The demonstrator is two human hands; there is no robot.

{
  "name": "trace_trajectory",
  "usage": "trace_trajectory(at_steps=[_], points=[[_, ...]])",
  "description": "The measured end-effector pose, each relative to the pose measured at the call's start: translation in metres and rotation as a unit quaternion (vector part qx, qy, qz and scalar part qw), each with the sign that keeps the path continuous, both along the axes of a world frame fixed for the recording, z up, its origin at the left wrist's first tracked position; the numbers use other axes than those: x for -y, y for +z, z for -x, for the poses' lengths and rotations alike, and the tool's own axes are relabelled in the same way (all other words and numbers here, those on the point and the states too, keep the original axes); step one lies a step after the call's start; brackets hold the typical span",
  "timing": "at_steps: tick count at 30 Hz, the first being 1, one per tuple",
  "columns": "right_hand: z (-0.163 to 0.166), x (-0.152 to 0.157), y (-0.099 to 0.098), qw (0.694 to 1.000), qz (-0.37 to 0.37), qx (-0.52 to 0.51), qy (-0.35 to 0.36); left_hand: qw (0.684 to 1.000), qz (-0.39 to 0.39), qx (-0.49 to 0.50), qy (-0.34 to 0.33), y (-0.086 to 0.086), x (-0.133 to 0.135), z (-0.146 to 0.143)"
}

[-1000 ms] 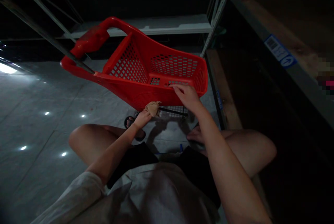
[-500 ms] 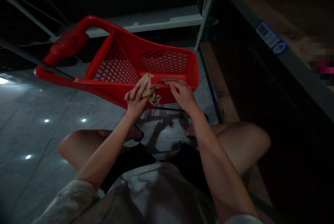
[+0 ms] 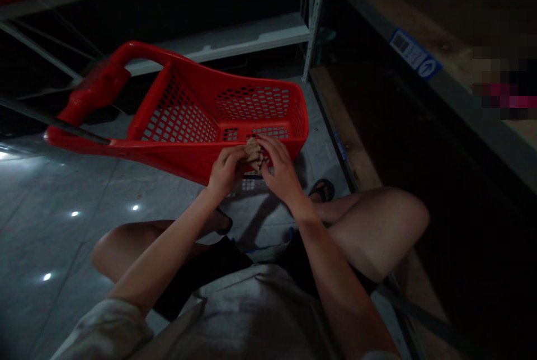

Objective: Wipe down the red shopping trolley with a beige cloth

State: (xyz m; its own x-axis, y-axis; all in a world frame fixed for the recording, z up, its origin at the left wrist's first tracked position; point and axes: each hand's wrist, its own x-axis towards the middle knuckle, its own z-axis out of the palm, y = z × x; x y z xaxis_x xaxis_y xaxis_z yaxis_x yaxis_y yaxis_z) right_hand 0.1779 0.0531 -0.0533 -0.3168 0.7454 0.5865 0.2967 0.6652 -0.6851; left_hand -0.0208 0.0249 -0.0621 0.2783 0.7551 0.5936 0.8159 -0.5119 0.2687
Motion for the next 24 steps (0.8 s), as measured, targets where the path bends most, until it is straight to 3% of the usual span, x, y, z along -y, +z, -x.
trace_trajectory(at_steps=[2, 5, 9, 11, 15, 19, 24], points=[[0.004, 0.009, -0.002, 0.999, 0.012, -0.035, 0.001, 0.998, 0.002, 0.060, -0.001, 0.011, -0.003, -0.009], [0.011, 0.017, -0.007, 0.993, 0.047, -0.098, -0.042, 0.993, 0.046, 0.090, -0.065, 0.032, -0.011, -0.018], [0.008, 0.017, -0.025, 0.954, 0.125, -0.202, -0.181, 0.975, 0.118, 0.009, -0.189, 0.067, -0.021, -0.008], [-0.002, 0.011, -0.036, 0.920, 0.135, -0.249, -0.272, 0.975, 0.135, -0.063, -0.163, 0.086, -0.024, 0.008], [-0.016, -0.002, -0.048, 0.854, 0.095, -0.276, -0.430, 0.965, 0.194, -0.173, -0.035, 0.111, -0.029, 0.033], [0.000, -0.011, -0.051, 0.880, 0.073, -0.198, -0.426, 0.933, 0.284, -0.222, 0.017, 0.111, -0.031, 0.032], [0.041, -0.014, -0.058, 0.897, 0.099, -0.182, -0.390, 0.936, 0.276, -0.214, 0.032, 0.104, -0.041, 0.019]])
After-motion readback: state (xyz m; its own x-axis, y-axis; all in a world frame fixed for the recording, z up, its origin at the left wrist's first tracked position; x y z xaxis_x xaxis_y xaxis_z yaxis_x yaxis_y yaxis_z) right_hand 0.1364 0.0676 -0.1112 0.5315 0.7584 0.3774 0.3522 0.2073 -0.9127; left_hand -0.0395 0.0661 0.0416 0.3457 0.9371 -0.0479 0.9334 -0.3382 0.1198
